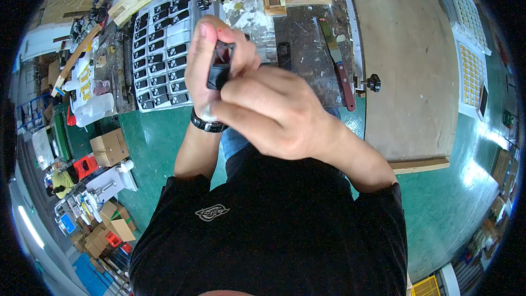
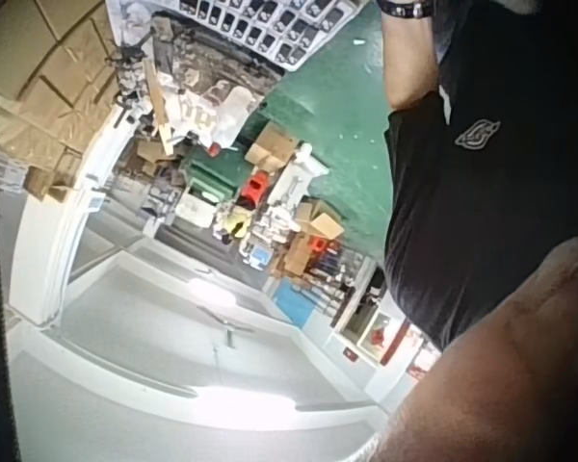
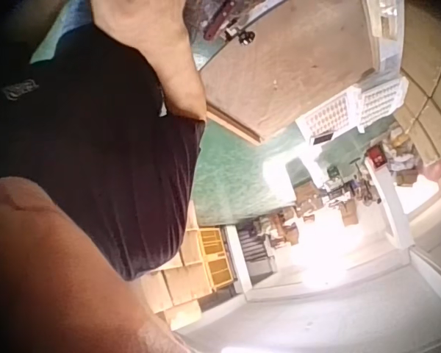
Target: Performing manual screen printing on small metal plates using ink and a squeegee.
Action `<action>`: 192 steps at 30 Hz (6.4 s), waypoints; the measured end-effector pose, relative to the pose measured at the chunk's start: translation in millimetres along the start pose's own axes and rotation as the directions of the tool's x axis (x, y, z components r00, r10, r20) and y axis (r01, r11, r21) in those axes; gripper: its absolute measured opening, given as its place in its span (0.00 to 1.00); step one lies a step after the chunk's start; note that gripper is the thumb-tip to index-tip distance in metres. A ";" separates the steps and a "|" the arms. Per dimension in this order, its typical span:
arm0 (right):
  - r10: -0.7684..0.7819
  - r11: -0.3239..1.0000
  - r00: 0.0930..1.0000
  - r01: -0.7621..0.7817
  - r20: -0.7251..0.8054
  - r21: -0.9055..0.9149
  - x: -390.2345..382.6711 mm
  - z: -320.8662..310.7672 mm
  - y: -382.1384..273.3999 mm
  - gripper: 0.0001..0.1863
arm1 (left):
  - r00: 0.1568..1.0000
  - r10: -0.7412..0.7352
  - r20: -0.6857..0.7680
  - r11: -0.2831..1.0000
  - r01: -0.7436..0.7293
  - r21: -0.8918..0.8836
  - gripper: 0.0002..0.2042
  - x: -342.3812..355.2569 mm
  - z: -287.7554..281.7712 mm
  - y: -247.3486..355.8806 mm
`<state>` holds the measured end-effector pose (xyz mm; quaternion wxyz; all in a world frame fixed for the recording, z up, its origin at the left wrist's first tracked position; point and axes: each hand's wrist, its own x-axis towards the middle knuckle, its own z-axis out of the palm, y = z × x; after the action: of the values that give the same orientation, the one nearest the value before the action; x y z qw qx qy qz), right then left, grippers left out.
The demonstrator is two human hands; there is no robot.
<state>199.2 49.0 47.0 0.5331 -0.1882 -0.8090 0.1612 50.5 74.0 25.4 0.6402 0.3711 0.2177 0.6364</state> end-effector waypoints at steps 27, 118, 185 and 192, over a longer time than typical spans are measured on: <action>0.187 0.981 0.982 -0.188 0.029 0.042 24.5 3.7 -1.3 0.12 | 0.968 0.172 -0.181 0.982 -0.155 0.106 0.15 -2.4 9.2 6.4; 0.485 0.778 0.856 -0.517 0.180 0.358 -75.0 -16.8 -33.4 0.13 | 0.950 -0.242 0.199 0.144 -0.168 0.975 0.18 8.9 -19.8 -11.8; 0.512 0.665 0.850 -0.484 0.124 0.569 -24.0 4.6 -0.6 0.14 | 0.999 0.004 0.038 0.926 0.010 -0.377 0.12 -38.1 -29.4 5.0; 0.587 0.558 0.802 -0.498 0.108 0.664 -38.2 10.9 -1.0 0.14 | 0.999 -0.027 -0.033 0.937 0.014 -0.348 0.14 -41.2 -33.1 2.2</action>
<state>202.7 29.3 12.6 0.5372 -0.2359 -0.5635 0.5815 20.3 40.1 -1.8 0.6980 0.2379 0.1177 0.6651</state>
